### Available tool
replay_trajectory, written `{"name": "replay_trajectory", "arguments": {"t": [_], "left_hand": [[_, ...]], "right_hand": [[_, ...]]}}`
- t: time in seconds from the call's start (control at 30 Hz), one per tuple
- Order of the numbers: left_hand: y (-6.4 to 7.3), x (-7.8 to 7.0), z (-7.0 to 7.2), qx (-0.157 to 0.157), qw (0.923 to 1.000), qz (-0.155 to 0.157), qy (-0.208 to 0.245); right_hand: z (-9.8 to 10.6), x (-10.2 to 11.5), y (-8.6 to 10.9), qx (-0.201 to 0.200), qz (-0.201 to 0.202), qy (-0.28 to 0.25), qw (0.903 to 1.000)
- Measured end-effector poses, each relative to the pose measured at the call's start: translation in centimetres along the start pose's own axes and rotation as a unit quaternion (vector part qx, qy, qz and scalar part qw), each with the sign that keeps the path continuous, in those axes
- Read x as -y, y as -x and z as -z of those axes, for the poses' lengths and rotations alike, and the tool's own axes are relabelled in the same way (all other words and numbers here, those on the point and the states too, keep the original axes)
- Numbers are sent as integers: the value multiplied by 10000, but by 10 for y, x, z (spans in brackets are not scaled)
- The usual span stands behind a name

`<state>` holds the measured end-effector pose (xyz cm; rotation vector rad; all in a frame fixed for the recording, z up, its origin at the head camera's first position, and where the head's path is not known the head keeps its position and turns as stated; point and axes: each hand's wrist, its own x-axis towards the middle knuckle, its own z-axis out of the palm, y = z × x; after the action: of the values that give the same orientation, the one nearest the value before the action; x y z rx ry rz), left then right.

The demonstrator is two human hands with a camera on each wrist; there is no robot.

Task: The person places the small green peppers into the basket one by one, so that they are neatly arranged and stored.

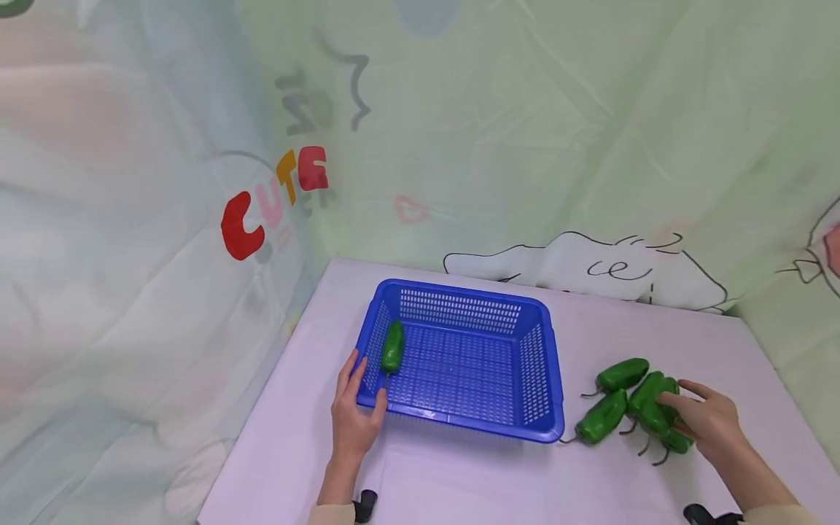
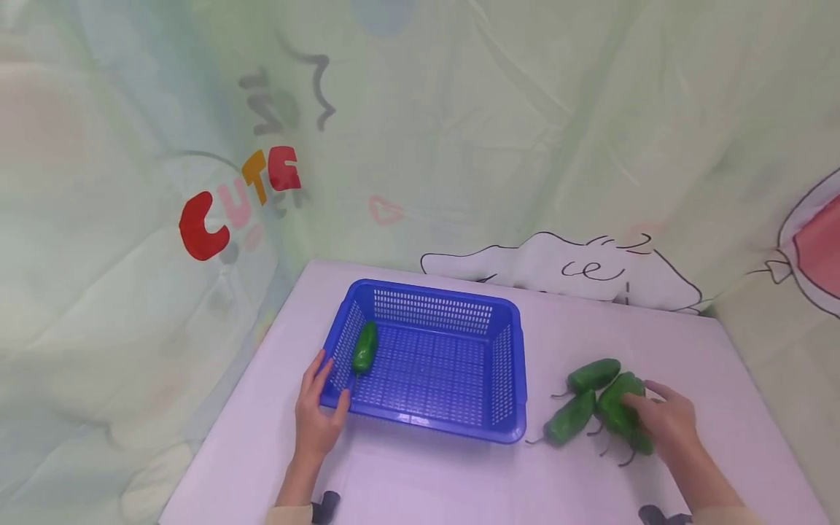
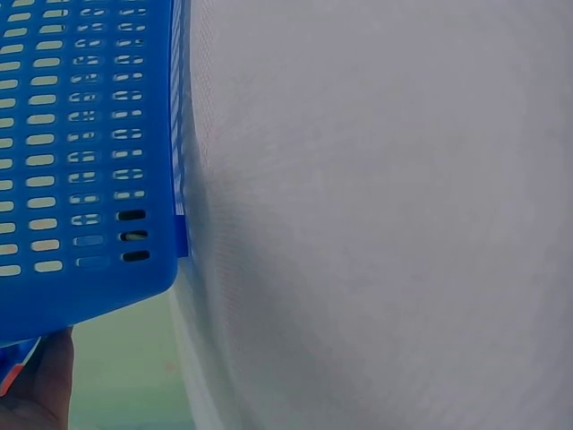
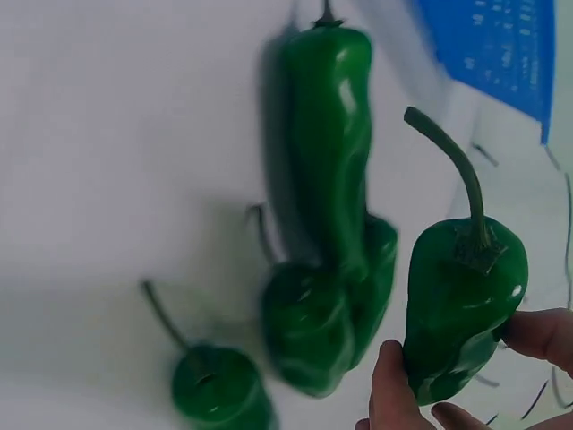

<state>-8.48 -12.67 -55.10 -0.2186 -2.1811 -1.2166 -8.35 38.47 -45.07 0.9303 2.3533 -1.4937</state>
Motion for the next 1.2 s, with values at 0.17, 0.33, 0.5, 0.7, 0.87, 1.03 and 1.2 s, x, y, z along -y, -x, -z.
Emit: {"name": "replay_trajectory", "arguments": {"t": [0.17, 0.33, 0.5, 0.7, 0.87, 1.03, 1.2], "left_hand": [[-1, 0, 0, 18, 10000, -3, -13], [0, -1, 0, -30, 10000, -76, -35], [1, 1, -2, -100, 9998, -185, -68], [0, 2, -2, -53, 9999, -100, -113], [-1, 2, 0, -9, 9999, -35, -103], [-3, 1, 1, 48, 9999, -13, -122], [-1, -1, 0, 40, 9999, 20, -135]], "right_hand": [[-18, 28, 10, 299, 441, 187, 9984], [-39, 58, 16, 402, 792, 344, 9955], [-64, 81, 19, 507, 928, 234, 9941], [-97, 109, 27, 680, 1059, 118, 9920], [-125, 130, 32, 953, 1333, 45, 9865], [-153, 146, 34, 1230, 1605, 46, 9793], [-183, 155, 38, 1507, 1716, 22, 9736]]}}
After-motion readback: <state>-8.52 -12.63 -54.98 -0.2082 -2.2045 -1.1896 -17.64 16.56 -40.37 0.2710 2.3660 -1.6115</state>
